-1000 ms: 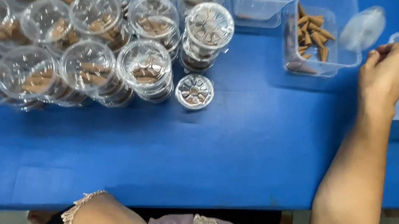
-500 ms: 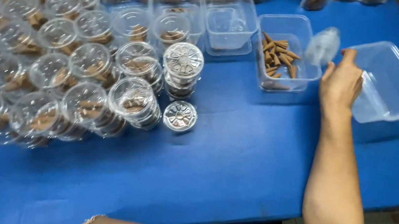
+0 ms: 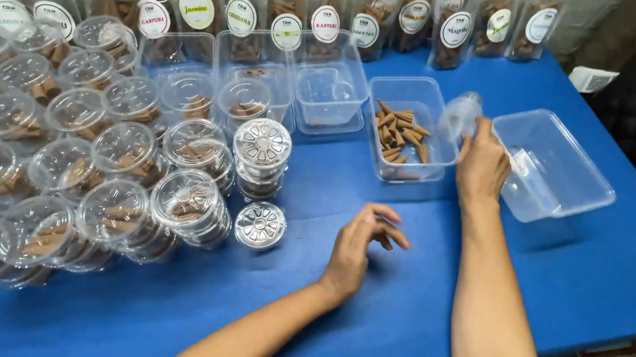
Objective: Packaging small wooden sticks into plastic containers and sealing them with lids.
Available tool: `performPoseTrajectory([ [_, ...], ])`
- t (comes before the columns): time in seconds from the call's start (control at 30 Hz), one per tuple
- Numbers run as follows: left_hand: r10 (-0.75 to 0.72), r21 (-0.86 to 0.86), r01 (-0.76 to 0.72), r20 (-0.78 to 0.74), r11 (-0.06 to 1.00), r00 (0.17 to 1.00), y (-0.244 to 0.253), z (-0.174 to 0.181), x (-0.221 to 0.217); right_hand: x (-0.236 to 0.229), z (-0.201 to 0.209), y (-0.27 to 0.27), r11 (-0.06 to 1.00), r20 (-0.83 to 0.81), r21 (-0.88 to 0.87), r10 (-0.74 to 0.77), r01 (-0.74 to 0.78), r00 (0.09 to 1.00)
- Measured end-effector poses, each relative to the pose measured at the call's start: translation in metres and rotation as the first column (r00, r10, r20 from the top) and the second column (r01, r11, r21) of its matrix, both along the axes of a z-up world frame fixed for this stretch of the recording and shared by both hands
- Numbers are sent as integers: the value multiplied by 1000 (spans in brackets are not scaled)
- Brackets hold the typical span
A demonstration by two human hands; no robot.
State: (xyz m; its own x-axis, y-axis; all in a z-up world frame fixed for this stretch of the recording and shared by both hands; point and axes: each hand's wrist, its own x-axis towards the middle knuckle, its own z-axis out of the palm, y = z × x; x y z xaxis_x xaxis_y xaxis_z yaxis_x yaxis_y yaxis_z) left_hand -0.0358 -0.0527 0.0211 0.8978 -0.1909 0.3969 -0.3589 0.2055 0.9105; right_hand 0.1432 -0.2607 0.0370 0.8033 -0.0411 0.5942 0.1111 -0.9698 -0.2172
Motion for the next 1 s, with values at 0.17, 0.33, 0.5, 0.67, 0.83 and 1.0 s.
performPoseTrajectory([
  [0.17,-17,-328,-112,-366,938,930,-2,-51,36,6,-9,-5,999,8,-15,-33,34,999],
  [0.33,-73,-391,-113,-430,914,900,5,-47,37,21,-24,-9,997,3,-21,-74,75,997],
  [0.5,-78,-375,-85,-400,923,913,1,-59,38,31,-32,-9,995,-14,-2,-96,96,995],
  [0.67,-86,-369,-75,-402,926,912,3,-60,39,38,-38,-13,990,24,-36,-134,135,991],
  [0.83,-90,-369,-75,-412,927,907,4,-56,39,27,-28,-11,991,34,9,-133,133,990],
  [1.0,-96,-381,-78,-417,921,904,5,-52,38,8,-6,-4,996,42,32,-81,80,996],
])
